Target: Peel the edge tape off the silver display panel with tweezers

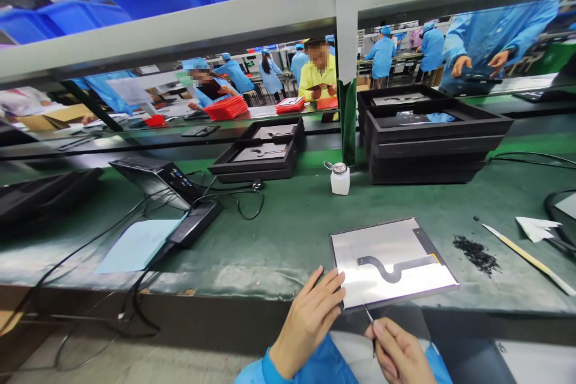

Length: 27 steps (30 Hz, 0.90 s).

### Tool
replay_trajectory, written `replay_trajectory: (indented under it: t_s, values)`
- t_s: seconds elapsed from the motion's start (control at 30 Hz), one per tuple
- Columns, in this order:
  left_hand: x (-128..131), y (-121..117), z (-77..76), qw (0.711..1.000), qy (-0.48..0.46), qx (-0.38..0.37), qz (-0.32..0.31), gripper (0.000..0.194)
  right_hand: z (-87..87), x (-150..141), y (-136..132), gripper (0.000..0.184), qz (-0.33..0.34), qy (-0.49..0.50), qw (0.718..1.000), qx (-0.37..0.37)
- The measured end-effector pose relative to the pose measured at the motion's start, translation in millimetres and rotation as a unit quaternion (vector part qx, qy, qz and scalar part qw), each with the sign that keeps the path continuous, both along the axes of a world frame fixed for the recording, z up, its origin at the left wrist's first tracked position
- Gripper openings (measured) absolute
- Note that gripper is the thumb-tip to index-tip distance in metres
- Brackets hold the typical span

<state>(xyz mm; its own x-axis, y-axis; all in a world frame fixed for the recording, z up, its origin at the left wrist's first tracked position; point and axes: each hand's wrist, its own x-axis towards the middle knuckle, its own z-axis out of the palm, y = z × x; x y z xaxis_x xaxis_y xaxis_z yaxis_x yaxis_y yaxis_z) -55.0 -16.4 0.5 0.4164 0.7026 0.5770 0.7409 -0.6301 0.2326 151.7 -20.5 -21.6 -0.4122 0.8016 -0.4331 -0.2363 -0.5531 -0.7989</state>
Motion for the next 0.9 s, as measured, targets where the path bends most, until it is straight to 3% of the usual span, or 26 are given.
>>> replay_trajectory:
  t_s: [0.9]
  values:
    - [0.3, -0.7, -4.3, 1.0, -0.004, -0.004, 0.007, 0.024, 17.9, 20.3, 5.0, 0.061, -0.048, -0.021, 0.999, 0.013]
